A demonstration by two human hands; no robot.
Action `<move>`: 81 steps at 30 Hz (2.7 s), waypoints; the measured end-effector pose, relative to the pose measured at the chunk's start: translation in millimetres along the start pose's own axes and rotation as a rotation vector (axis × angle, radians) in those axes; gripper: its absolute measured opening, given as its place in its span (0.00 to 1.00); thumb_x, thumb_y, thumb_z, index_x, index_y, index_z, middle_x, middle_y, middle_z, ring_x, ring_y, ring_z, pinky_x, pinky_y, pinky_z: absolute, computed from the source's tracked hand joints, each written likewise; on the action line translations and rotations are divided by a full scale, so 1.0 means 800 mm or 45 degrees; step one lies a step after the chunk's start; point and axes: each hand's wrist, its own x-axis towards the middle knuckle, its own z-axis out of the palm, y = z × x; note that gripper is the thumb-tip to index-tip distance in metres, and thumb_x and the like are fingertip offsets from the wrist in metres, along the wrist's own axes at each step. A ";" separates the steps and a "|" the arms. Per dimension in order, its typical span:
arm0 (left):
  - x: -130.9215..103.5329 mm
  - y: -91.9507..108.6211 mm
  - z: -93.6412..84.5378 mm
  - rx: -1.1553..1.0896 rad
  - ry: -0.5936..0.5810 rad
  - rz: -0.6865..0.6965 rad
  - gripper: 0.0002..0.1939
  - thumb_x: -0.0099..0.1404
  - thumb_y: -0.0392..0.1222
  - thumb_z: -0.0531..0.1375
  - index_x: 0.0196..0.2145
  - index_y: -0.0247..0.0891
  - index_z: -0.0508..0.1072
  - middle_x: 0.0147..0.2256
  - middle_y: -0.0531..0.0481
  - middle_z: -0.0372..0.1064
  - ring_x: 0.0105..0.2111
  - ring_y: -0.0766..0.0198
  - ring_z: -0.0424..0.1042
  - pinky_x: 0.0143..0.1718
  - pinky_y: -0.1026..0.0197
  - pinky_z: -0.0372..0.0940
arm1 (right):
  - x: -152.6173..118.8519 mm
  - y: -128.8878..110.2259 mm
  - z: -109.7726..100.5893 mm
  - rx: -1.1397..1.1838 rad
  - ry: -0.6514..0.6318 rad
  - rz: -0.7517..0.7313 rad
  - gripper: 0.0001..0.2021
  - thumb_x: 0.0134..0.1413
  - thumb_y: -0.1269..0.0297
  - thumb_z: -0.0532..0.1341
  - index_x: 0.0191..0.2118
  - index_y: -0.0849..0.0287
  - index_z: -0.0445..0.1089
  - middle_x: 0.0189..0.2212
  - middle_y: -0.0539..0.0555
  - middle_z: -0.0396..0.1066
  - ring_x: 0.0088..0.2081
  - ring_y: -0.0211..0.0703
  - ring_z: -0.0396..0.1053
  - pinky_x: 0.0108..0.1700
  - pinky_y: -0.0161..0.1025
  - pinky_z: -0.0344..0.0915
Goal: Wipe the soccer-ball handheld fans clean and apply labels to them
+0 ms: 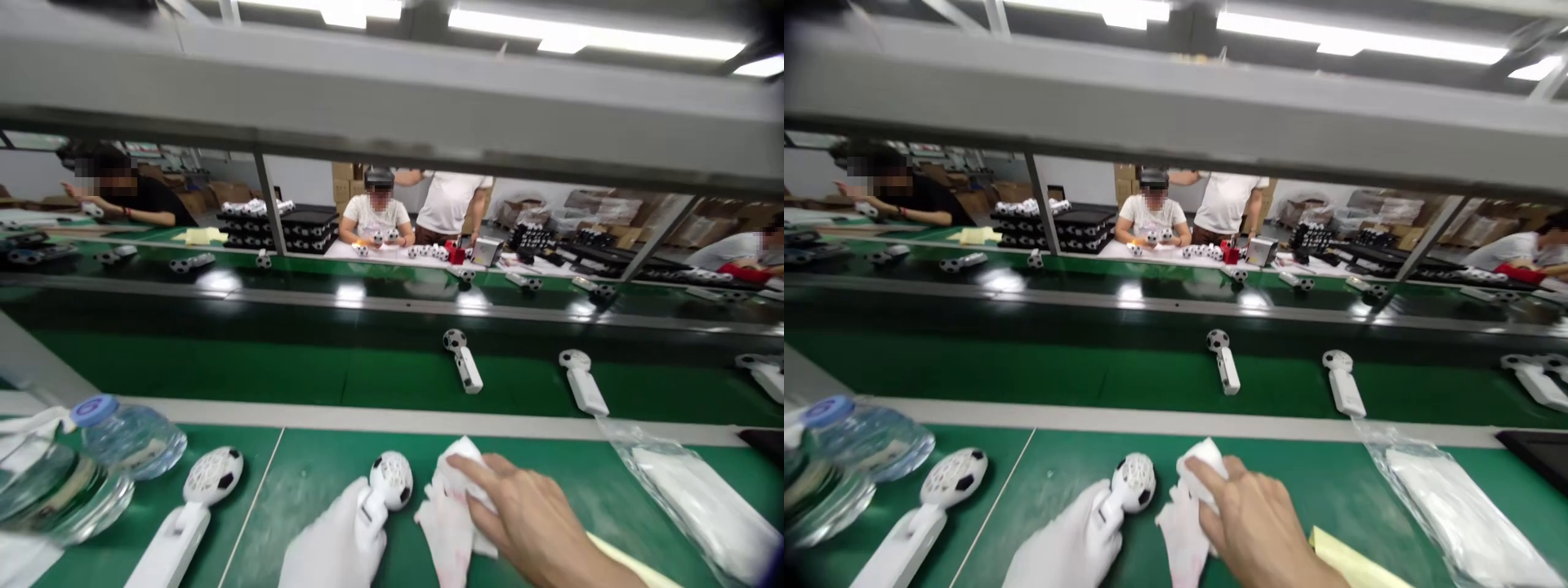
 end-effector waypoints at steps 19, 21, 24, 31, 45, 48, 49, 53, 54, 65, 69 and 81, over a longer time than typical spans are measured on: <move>0.005 -0.012 0.007 -0.005 -0.029 0.101 0.20 0.57 0.42 0.53 0.48 0.46 0.64 0.46 0.49 0.69 0.43 0.56 0.69 0.42 0.57 0.62 | -0.025 0.050 0.032 -0.129 -0.025 0.296 0.22 0.57 0.64 0.48 0.57 0.37 0.58 0.45 0.54 0.70 0.29 0.47 0.73 0.25 0.40 0.65; 0.009 -0.015 0.003 -0.171 -0.054 0.112 0.18 0.56 0.43 0.55 0.46 0.42 0.65 0.48 0.47 0.67 0.46 0.58 0.67 0.47 0.59 0.61 | -0.028 0.058 0.039 -0.111 -0.016 0.334 0.21 0.58 0.63 0.48 0.57 0.40 0.59 0.44 0.54 0.70 0.29 0.47 0.73 0.26 0.40 0.65; 0.009 -0.018 -0.007 -0.578 -0.205 -0.059 0.20 0.59 0.48 0.54 0.48 0.39 0.62 0.40 0.46 0.70 0.38 0.60 0.71 0.39 0.60 0.67 | -0.030 0.067 0.048 -0.062 -0.020 0.401 0.21 0.59 0.62 0.47 0.57 0.40 0.58 0.45 0.54 0.70 0.31 0.48 0.73 0.29 0.41 0.66; 0.000 -0.018 -0.026 -0.910 -0.377 -0.198 0.23 0.59 0.61 0.52 0.49 0.51 0.63 0.30 0.50 0.72 0.26 0.62 0.73 0.24 0.62 0.68 | -0.037 0.080 0.062 0.011 -0.035 0.496 0.21 0.59 0.61 0.46 0.58 0.40 0.56 0.44 0.52 0.70 0.30 0.47 0.73 0.29 0.43 0.68; -0.032 -0.046 -0.029 -1.191 -0.471 -0.083 0.24 0.64 0.57 0.51 0.49 0.38 0.66 0.39 0.46 0.70 0.33 0.64 0.71 0.32 0.58 0.69 | 0.032 -0.079 0.026 0.165 0.150 -0.197 0.31 0.51 0.69 0.59 0.59 0.36 0.51 0.52 0.59 0.61 0.37 0.48 0.71 0.31 0.40 0.68; -0.029 -0.053 -0.021 -1.362 -0.493 0.000 0.22 0.64 0.54 0.53 0.47 0.34 0.66 0.37 0.47 0.69 0.31 0.65 0.70 0.29 0.59 0.69 | 0.047 -0.083 0.037 0.081 0.156 -0.221 0.32 0.49 0.69 0.61 0.58 0.38 0.53 0.51 0.61 0.62 0.36 0.49 0.72 0.29 0.38 0.67; -0.028 -0.055 -0.019 -1.421 -0.502 0.025 0.21 0.64 0.54 0.53 0.46 0.34 0.66 0.36 0.47 0.69 0.31 0.65 0.70 0.28 0.59 0.69 | 0.050 -0.080 0.041 0.064 0.164 -0.229 0.32 0.49 0.69 0.61 0.58 0.38 0.53 0.51 0.62 0.62 0.36 0.49 0.72 0.29 0.38 0.67; -0.023 -0.062 -0.014 -1.630 -0.546 0.103 0.20 0.64 0.52 0.54 0.46 0.34 0.66 0.36 0.47 0.69 0.30 0.66 0.69 0.27 0.61 0.69 | 0.056 -0.066 0.043 0.074 0.172 -0.201 0.29 0.51 0.70 0.59 0.58 0.40 0.54 0.52 0.63 0.61 0.38 0.48 0.72 0.32 0.39 0.68; -0.022 -0.064 -0.014 -1.675 -0.559 0.119 0.20 0.64 0.52 0.53 0.46 0.34 0.66 0.36 0.47 0.69 0.30 0.66 0.69 0.27 0.61 0.69 | 0.057 -0.065 0.041 0.087 0.172 -0.181 0.29 0.52 0.70 0.59 0.58 0.40 0.54 0.52 0.62 0.61 0.38 0.48 0.72 0.32 0.39 0.68; 0.000 -0.052 0.001 -1.985 -0.645 0.086 0.19 0.63 0.55 0.52 0.45 0.40 0.68 0.23 0.50 0.72 0.19 0.64 0.70 0.14 0.67 0.60 | 0.069 -0.076 0.020 0.132 0.107 -0.225 0.28 0.52 0.68 0.60 0.57 0.39 0.55 0.51 0.63 0.62 0.36 0.50 0.72 0.32 0.41 0.68; 0.013 -0.045 0.010 -2.034 -0.720 0.022 0.18 0.62 0.56 0.51 0.38 0.41 0.70 0.15 0.50 0.67 0.13 0.63 0.66 0.09 0.68 0.52 | 0.073 -0.080 0.014 0.130 0.073 -0.257 0.27 0.52 0.68 0.59 0.56 0.38 0.57 0.49 0.61 0.65 0.33 0.49 0.72 0.29 0.40 0.67; 0.009 -0.061 -0.016 -2.237 -0.836 -0.070 0.22 0.65 0.52 0.52 0.49 0.34 0.64 0.39 0.46 0.68 0.32 0.66 0.70 0.31 0.60 0.69 | 0.023 0.071 0.082 0.208 -0.110 0.502 0.19 0.58 0.60 0.51 0.55 0.38 0.61 0.54 0.58 0.62 0.40 0.53 0.72 0.39 0.47 0.67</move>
